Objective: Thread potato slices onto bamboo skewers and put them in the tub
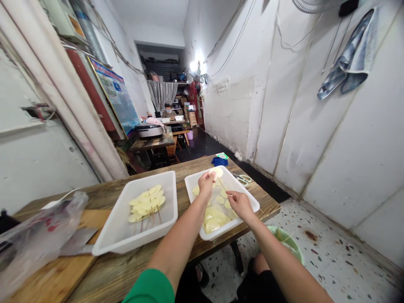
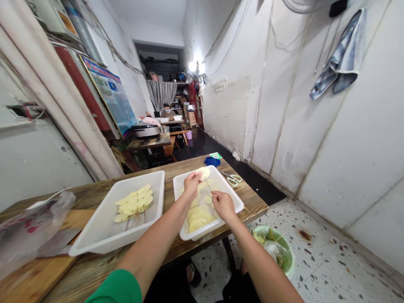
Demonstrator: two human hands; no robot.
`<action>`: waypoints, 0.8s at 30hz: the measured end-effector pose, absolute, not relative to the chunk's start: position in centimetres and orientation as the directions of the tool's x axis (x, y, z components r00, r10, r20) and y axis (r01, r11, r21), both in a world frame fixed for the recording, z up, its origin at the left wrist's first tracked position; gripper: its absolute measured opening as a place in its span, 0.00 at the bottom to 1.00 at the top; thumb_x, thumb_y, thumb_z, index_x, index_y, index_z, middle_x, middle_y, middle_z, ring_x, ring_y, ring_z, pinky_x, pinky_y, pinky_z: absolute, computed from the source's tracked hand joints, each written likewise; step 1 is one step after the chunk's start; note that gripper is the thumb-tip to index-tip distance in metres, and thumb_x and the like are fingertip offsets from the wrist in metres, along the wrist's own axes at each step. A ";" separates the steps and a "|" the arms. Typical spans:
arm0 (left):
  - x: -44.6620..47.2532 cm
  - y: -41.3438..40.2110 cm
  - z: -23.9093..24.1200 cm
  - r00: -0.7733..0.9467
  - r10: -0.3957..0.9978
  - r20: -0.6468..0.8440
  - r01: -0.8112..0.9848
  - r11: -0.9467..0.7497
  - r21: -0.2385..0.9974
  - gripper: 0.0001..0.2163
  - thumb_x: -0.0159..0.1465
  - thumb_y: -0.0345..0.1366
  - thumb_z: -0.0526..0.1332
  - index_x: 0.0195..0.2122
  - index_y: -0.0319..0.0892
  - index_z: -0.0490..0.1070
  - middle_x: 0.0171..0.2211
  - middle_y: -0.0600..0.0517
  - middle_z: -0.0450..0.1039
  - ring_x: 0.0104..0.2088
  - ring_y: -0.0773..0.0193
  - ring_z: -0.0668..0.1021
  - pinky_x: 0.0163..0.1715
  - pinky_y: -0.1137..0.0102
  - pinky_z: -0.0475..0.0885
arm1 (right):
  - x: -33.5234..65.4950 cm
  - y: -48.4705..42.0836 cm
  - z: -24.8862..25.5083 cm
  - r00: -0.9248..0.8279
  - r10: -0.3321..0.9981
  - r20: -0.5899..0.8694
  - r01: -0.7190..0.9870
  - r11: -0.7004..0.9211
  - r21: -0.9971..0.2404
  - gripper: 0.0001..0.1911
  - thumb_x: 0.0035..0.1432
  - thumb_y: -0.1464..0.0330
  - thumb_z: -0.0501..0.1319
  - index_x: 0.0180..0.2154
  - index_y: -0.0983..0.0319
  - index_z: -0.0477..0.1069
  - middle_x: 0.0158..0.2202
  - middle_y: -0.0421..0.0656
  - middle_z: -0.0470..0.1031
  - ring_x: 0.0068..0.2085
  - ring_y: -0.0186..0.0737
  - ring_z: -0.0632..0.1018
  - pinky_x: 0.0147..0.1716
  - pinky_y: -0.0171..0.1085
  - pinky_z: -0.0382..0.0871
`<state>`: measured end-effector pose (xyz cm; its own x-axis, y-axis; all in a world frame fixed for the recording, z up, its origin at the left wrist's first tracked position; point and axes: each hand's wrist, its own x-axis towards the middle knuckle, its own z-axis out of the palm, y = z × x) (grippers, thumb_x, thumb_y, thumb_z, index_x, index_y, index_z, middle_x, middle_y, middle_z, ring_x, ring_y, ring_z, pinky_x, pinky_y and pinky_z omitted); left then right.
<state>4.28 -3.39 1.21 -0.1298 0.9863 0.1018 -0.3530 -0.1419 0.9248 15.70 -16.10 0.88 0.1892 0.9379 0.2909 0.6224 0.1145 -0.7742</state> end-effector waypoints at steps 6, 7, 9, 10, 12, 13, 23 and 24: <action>4.1 -3.3 1.9 -0.126 0.990 -0.055 -0.543 -0.023 0.840 0.05 0.53 0.31 0.65 0.26 0.36 0.70 0.21 0.54 0.68 0.20 0.75 0.68 0.18 0.79 0.59 | 15.5 -16.6 1.2 0.165 0.946 0.279 0.607 0.126 -0.785 0.22 0.55 0.64 0.52 0.46 0.67 0.76 0.22 0.43 0.77 0.25 0.39 0.75 0.27 0.34 0.67; 4.0 -3.3 2.0 -0.113 0.990 -0.082 -0.572 0.003 0.820 0.05 0.53 0.30 0.65 0.26 0.36 0.69 0.21 0.54 0.68 0.19 0.75 0.67 0.17 0.79 0.57 | 15.5 -16.7 1.3 0.158 0.950 0.268 0.596 0.125 -0.793 0.23 0.55 0.64 0.52 0.46 0.67 0.76 0.21 0.42 0.76 0.24 0.38 0.75 0.27 0.34 0.67; 3.9 -3.3 2.4 -0.083 0.988 -0.131 -0.616 0.052 0.786 0.05 0.52 0.28 0.65 0.26 0.36 0.68 0.21 0.54 0.67 0.18 0.75 0.67 0.15 0.79 0.55 | 15.6 -16.7 1.3 0.135 0.960 0.245 0.574 0.126 -0.809 0.23 0.55 0.63 0.52 0.47 0.67 0.75 0.18 0.41 0.74 0.23 0.37 0.73 0.26 0.33 0.66; 3.8 -3.3 2.5 -0.071 0.985 -0.154 -0.633 0.075 0.770 0.05 0.52 0.28 0.65 0.26 0.36 0.68 0.21 0.54 0.67 0.18 0.75 0.67 0.15 0.79 0.55 | 15.7 -16.7 1.3 0.123 0.964 0.236 0.566 0.127 -0.815 0.23 0.56 0.63 0.51 0.47 0.67 0.75 0.18 0.40 0.73 0.22 0.37 0.73 0.26 0.33 0.66; 3.6 -3.3 2.8 -0.047 0.978 -0.203 -0.668 0.120 0.735 0.05 0.52 0.27 0.64 0.27 0.36 0.67 0.21 0.53 0.67 0.17 0.75 0.67 0.14 0.79 0.53 | 15.8 -16.6 1.2 0.105 0.969 0.223 0.559 0.129 -0.819 0.23 0.56 0.63 0.51 0.47 0.67 0.75 0.16 0.39 0.71 0.21 0.36 0.72 0.26 0.33 0.65; 3.5 -3.3 2.9 -0.031 0.973 -0.229 -0.686 0.146 0.712 0.05 0.53 0.27 0.63 0.27 0.36 0.66 0.21 0.54 0.67 0.17 0.75 0.66 0.13 0.79 0.53 | 15.9 -16.5 1.2 0.100 0.970 0.222 0.559 0.130 -0.819 0.23 0.56 0.63 0.51 0.47 0.67 0.75 0.16 0.38 0.71 0.21 0.36 0.72 0.26 0.33 0.65; 3.1 -3.1 3.3 0.144 0.936 -0.320 -0.711 0.323 0.624 0.03 0.55 0.24 0.59 0.29 0.36 0.65 0.22 0.53 0.66 0.17 0.75 0.64 0.12 0.79 0.52 | 15.9 -16.3 1.0 0.123 0.964 0.238 0.546 0.134 -0.827 0.25 0.55 0.62 0.51 0.47 0.69 0.75 0.16 0.39 0.70 0.21 0.36 0.71 0.28 0.34 0.65; 3.1 -3.2 3.3 0.153 0.935 -0.318 -0.707 0.329 0.626 0.03 0.56 0.24 0.58 0.29 0.36 0.65 0.21 0.53 0.66 0.16 0.75 0.64 0.12 0.79 0.52 | 15.9 -16.3 0.9 0.128 0.963 0.235 0.542 0.130 -0.830 0.25 0.55 0.62 0.51 0.47 0.69 0.75 0.16 0.39 0.70 0.21 0.36 0.71 0.28 0.34 0.65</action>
<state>3.12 -3.18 3.31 0.1531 0.9355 -0.3185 -0.7068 0.3289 0.6263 15.92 -16.28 0.91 0.1284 0.9635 0.2350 0.5418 0.1303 -0.8303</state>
